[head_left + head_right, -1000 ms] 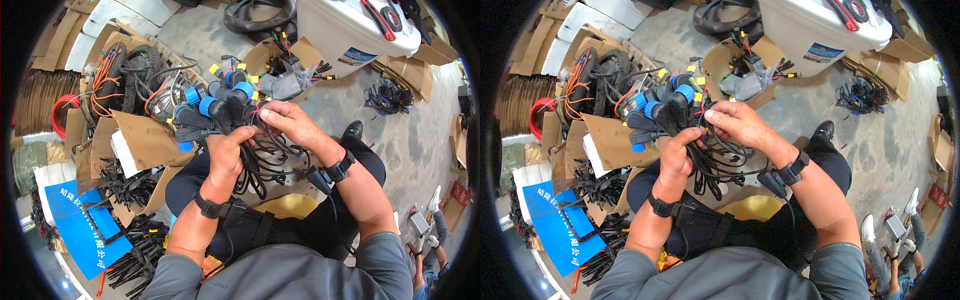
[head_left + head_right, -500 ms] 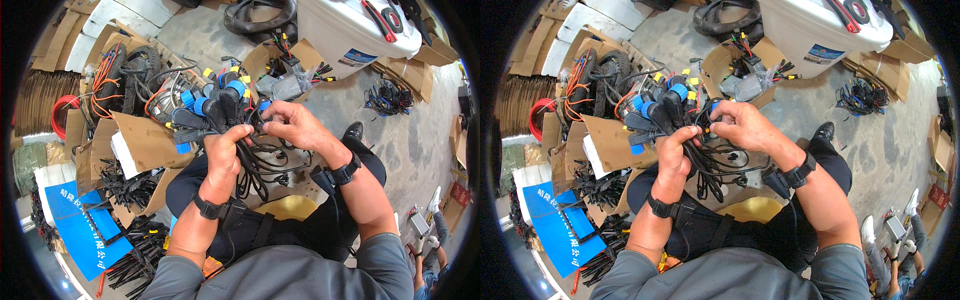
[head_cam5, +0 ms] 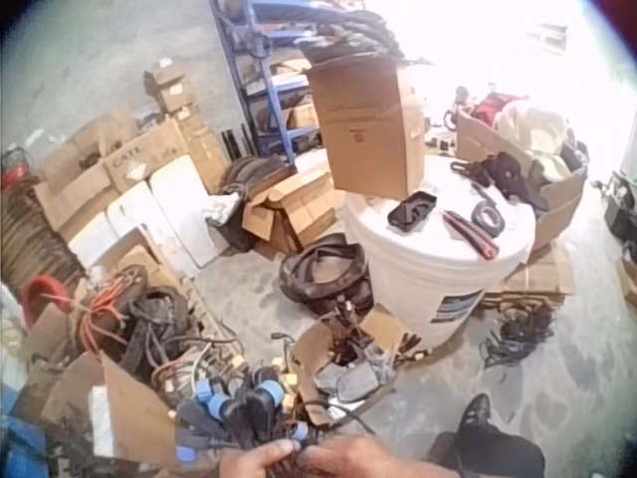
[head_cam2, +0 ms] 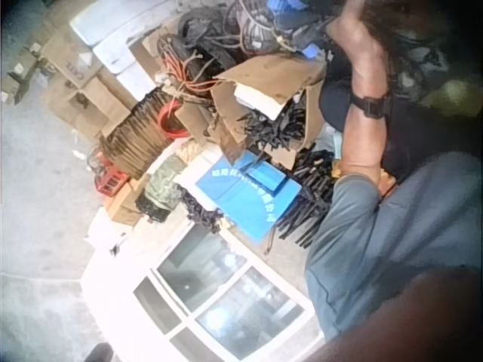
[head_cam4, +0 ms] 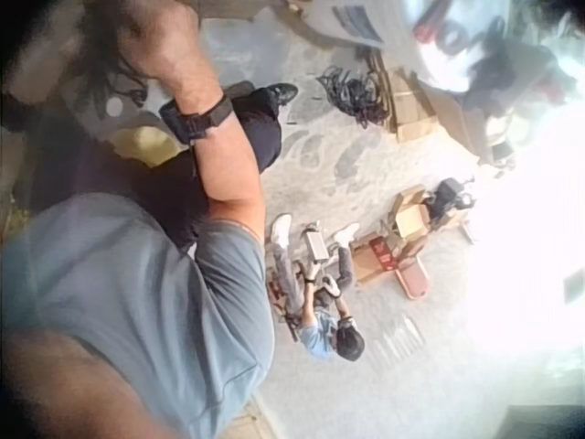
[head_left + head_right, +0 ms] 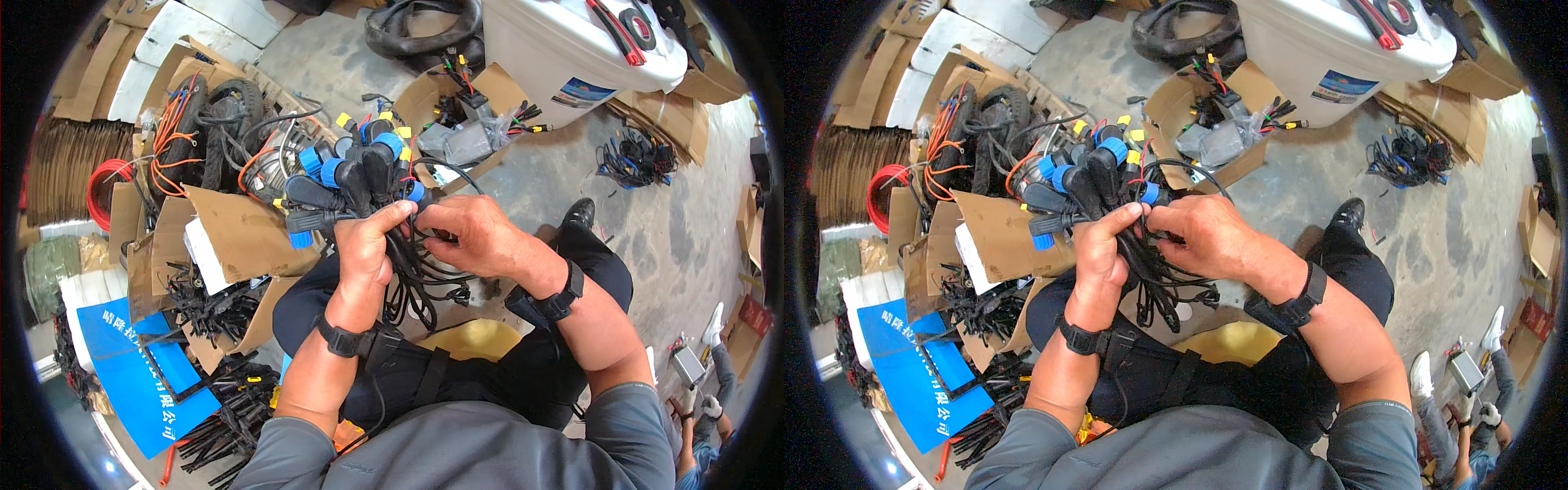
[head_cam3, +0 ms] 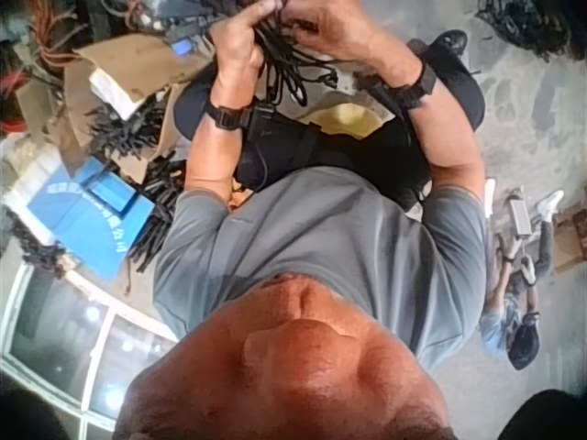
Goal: Inspecting and organizing a complex motorcycle wiring harness with multiple connectors and wires.
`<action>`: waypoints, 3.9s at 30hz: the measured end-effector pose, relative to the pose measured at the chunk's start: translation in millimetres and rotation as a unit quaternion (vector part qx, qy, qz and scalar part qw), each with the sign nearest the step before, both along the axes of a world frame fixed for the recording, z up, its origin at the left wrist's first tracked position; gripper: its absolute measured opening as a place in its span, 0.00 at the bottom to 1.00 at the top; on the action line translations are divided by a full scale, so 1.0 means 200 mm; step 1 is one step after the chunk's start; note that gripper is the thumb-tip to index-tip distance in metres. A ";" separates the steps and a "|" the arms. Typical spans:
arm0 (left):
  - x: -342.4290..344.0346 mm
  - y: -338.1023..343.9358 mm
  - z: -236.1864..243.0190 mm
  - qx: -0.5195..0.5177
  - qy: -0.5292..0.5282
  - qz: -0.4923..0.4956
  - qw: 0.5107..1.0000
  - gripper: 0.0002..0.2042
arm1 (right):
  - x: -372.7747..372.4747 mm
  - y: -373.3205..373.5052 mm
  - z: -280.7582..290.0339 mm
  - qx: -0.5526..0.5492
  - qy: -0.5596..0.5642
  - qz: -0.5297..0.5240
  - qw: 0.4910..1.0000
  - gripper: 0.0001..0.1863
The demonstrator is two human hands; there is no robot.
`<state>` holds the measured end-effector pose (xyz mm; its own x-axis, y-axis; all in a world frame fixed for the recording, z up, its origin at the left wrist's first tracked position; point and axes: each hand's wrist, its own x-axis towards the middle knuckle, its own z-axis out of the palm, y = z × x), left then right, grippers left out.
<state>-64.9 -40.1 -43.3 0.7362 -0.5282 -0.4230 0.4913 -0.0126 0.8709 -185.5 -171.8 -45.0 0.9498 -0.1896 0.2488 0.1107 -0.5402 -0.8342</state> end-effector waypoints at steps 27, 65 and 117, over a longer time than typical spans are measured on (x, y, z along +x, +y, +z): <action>0.15 0.07 0.02 -0.069 -0.003 0.115 0.991 0.06 | -0.04 -0.20 -0.01 0.195 0.136 0.077 0.968 0.14; 0.05 0.07 0.00 -0.055 -0.013 -0.065 0.996 0.07 | -0.05 -0.18 -0.06 -0.005 0.160 0.043 0.986 0.07; 0.12 0.02 0.01 -0.035 -0.062 0.066 0.995 0.05 | -0.10 -0.47 0.01 0.504 -0.031 -0.245 0.827 0.14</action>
<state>-41.4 -35.8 -41.9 0.8454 -0.4489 -0.2895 0.3728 0.1078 0.9216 -206.2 -266.3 -43.8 0.6892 -0.6886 -0.2255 0.1438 0.4350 -0.8889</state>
